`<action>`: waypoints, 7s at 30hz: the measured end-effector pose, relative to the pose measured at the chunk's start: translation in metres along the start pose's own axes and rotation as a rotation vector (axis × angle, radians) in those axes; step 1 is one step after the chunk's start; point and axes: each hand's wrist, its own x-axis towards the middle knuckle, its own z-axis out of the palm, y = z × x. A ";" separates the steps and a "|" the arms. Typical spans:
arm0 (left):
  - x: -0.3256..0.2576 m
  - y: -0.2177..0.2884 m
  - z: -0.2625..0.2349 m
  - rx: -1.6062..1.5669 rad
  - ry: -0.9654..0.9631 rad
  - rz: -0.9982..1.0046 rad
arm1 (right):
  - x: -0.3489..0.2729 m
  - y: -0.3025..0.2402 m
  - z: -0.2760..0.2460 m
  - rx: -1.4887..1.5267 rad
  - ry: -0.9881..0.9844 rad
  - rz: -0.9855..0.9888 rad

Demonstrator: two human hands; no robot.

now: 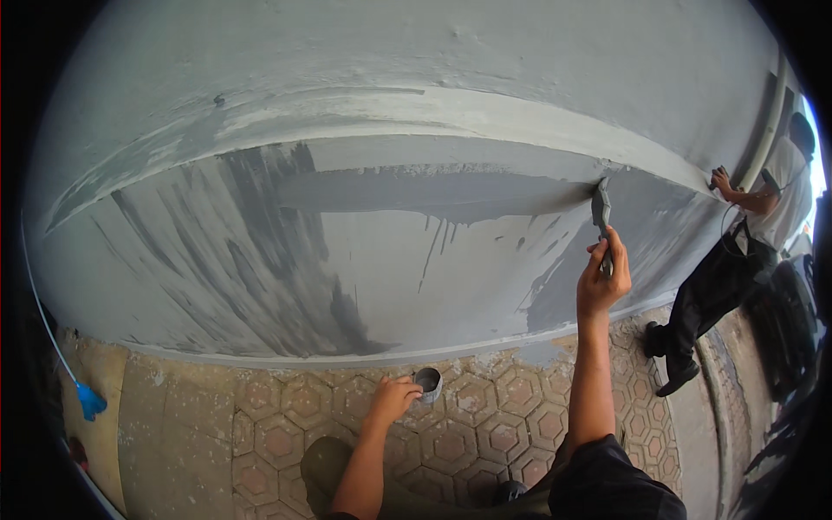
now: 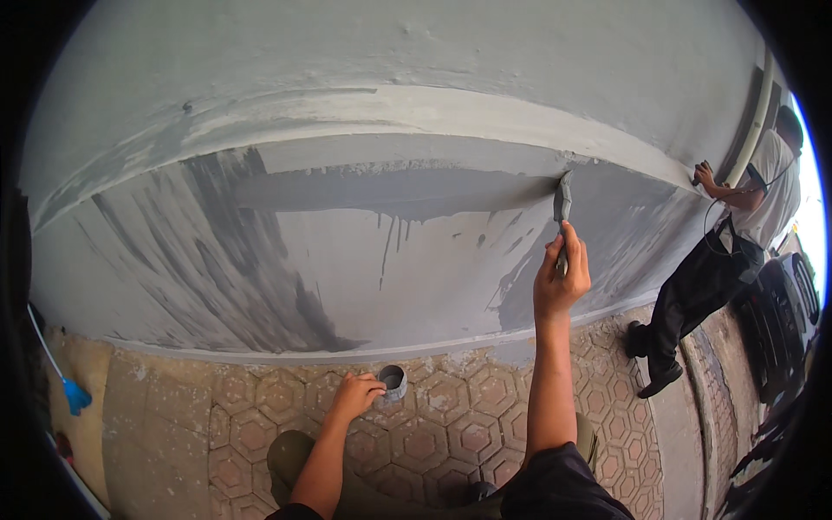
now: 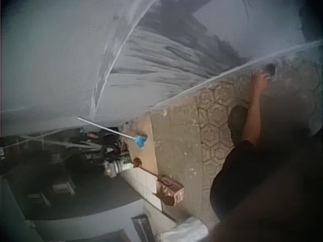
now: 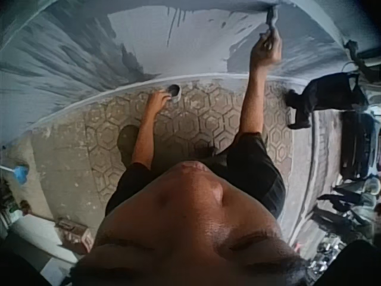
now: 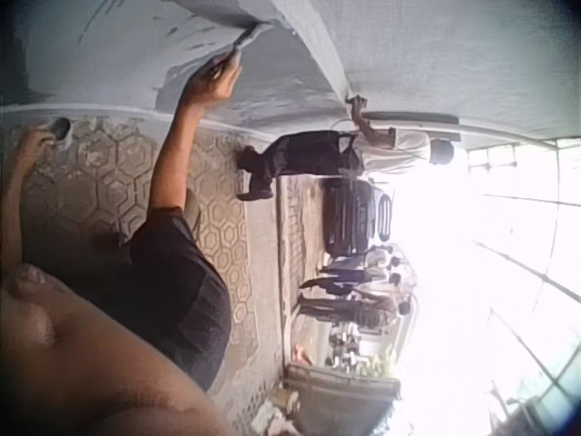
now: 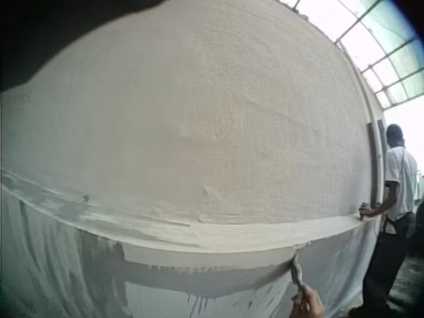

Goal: The person paints a wall with gray paint using a brush, dipping the brush into a small paint container.

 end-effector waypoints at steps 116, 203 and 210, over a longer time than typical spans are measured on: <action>0.014 0.008 0.027 0.078 -0.100 0.026 | -0.142 -0.055 0.013 0.881 -1.068 0.732; 0.005 0.026 0.026 0.128 -0.137 0.049 | -0.111 0.014 -0.029 -0.108 -0.272 0.496; 0.008 0.040 0.022 0.091 -0.135 0.029 | -0.148 -0.109 0.003 0.013 -0.549 0.404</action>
